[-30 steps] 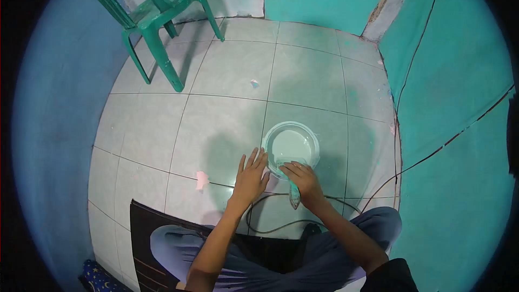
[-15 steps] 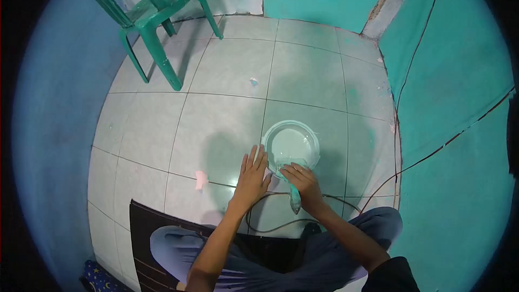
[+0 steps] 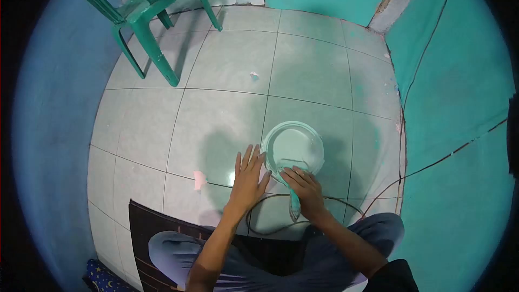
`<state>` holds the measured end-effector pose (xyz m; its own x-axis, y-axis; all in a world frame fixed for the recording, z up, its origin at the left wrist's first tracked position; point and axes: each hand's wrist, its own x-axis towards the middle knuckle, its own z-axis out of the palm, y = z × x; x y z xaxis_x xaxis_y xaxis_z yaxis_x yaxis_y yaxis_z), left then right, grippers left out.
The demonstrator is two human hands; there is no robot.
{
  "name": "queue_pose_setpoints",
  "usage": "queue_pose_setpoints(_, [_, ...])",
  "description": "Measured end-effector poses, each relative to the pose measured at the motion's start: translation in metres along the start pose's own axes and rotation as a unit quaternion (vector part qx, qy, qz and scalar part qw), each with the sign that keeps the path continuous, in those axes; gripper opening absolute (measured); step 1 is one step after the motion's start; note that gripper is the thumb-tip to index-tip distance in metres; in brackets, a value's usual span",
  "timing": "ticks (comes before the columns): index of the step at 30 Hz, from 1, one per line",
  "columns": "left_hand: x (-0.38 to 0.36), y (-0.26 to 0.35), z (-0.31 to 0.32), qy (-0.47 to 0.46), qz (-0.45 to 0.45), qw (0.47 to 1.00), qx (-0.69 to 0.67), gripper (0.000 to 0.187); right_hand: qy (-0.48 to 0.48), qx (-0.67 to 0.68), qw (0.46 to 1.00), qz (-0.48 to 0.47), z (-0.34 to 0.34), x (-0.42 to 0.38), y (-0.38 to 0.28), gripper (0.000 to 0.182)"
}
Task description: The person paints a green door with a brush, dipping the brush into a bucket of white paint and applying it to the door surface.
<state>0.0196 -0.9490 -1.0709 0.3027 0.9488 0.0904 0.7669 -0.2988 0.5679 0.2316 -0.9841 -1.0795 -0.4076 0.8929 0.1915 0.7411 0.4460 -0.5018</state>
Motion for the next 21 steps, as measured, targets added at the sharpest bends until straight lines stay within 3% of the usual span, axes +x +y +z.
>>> queue_pose_setpoints(2, [0.001, -0.002, -0.001, -0.003, -0.007, 1.000, 0.000, 0.057, 0.030, -0.010, 0.999, -0.011, -0.001, 0.000, -0.007, 0.048])
queue_pose_setpoints(10, [0.009, -0.010, -0.002, -0.033, -0.028, 0.999, -0.028, 0.058, -0.006, -0.003, 1.000, 0.014, 0.004, 0.011, 0.002, 0.052])
queue_pose_setpoints(15, [0.010, 0.000, -0.015, 0.007, -0.070, 0.995, -0.069, 0.060, 0.031, -0.052, 0.998, 0.029, -0.026, 0.032, -0.003, 0.048])
queue_pose_setpoints(18, [0.025, 0.030, -0.050, 0.016, -0.091, 0.992, -0.083, 0.063, 0.092, -0.072, 0.992, 0.038, -0.065, 0.042, -0.021, 0.044])
queue_pose_setpoints(21, [0.052, 0.067, -0.122, 0.019, -0.072, 0.994, -0.080, 0.060, 0.147, -0.112, 0.982, -0.042, -0.115, 0.071, -0.041, 0.033])
